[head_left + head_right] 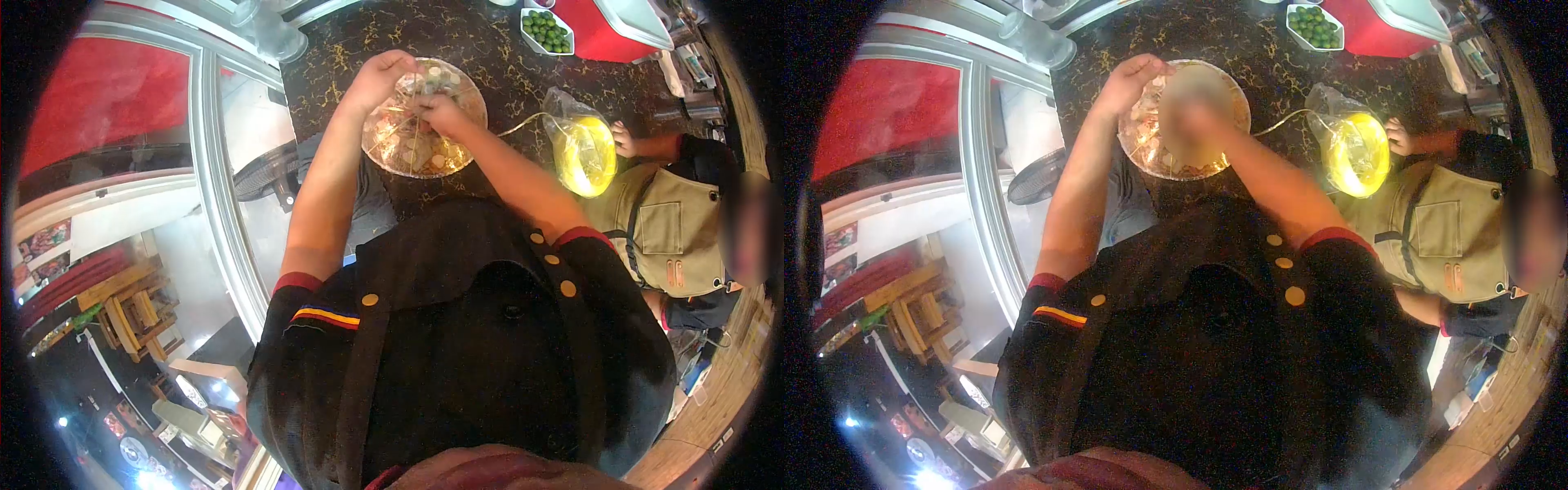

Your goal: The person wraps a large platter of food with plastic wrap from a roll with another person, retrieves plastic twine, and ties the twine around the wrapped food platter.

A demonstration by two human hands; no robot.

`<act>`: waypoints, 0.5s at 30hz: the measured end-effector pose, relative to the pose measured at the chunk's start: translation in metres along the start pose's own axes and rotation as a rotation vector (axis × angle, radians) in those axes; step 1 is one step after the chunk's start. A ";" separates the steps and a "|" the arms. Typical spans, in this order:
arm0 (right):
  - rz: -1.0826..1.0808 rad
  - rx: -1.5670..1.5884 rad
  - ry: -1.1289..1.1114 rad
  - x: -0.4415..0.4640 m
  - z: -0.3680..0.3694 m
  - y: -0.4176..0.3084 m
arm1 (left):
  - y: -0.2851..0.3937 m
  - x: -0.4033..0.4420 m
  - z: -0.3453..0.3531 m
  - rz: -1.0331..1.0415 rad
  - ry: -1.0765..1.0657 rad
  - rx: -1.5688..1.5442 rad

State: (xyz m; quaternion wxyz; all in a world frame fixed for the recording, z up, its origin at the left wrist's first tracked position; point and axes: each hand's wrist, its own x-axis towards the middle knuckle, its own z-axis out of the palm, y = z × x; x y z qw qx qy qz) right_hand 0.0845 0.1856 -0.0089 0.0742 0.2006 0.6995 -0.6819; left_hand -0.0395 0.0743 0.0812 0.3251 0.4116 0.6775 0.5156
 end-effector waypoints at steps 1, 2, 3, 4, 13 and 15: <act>-0.021 0.049 -0.020 0.002 -0.005 0.008 | -0.001 -0.005 0.002 -0.012 0.137 -0.107; -0.042 0.099 -0.036 0.002 -0.009 0.012 | -0.003 -0.007 0.004 -0.022 0.269 -0.213; -0.045 0.100 -0.030 0.000 -0.011 0.007 | -0.023 -0.011 0.009 -0.017 0.263 -0.212; -0.011 0.132 0.009 -0.005 -0.014 0.000 | -0.058 -0.019 0.018 0.049 0.245 -0.068; 0.027 0.225 0.275 0.001 -0.008 0.006 | -0.067 -0.034 0.040 0.178 0.386 0.445; 0.027 0.203 0.279 0.005 -0.009 0.007 | -0.063 -0.033 0.041 0.225 0.417 0.486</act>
